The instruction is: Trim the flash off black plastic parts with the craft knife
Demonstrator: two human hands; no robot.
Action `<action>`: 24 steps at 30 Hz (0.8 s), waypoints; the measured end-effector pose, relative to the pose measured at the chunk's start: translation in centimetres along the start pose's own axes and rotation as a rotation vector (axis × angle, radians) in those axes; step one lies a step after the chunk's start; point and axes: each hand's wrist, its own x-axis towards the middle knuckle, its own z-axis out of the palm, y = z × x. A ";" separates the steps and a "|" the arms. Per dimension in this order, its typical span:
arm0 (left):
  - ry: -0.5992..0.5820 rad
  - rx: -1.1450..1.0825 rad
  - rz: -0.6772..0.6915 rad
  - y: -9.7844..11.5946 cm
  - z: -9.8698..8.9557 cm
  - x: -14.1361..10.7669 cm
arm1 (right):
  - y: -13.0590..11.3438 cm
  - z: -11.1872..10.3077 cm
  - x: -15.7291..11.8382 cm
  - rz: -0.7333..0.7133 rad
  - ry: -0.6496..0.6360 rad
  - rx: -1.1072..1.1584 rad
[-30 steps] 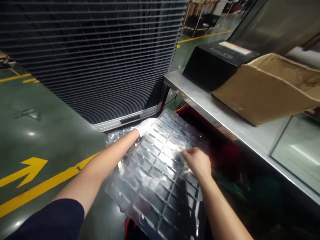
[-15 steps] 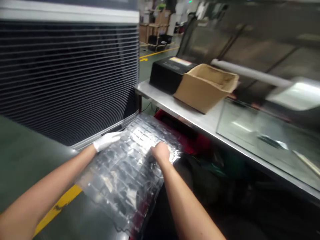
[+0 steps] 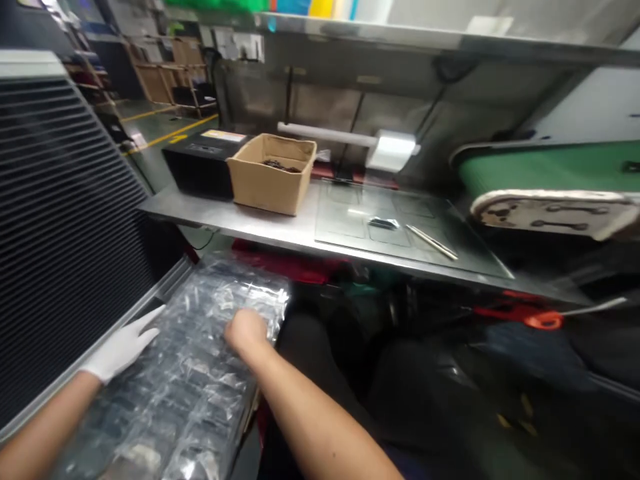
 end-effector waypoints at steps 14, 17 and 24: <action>0.145 0.203 -0.136 0.9 1.3 1.3 | 2.7 -0.2 0.1 0.018 0.008 0.116; 0.172 0.226 -0.172 1.0 1.4 0.9 | 2.5 -0.4 0.7 0.000 -0.021 0.115; 0.235 0.252 -0.258 1.7 2.4 0.4 | 3.8 -4.2 1.9 -0.088 0.001 0.092</action>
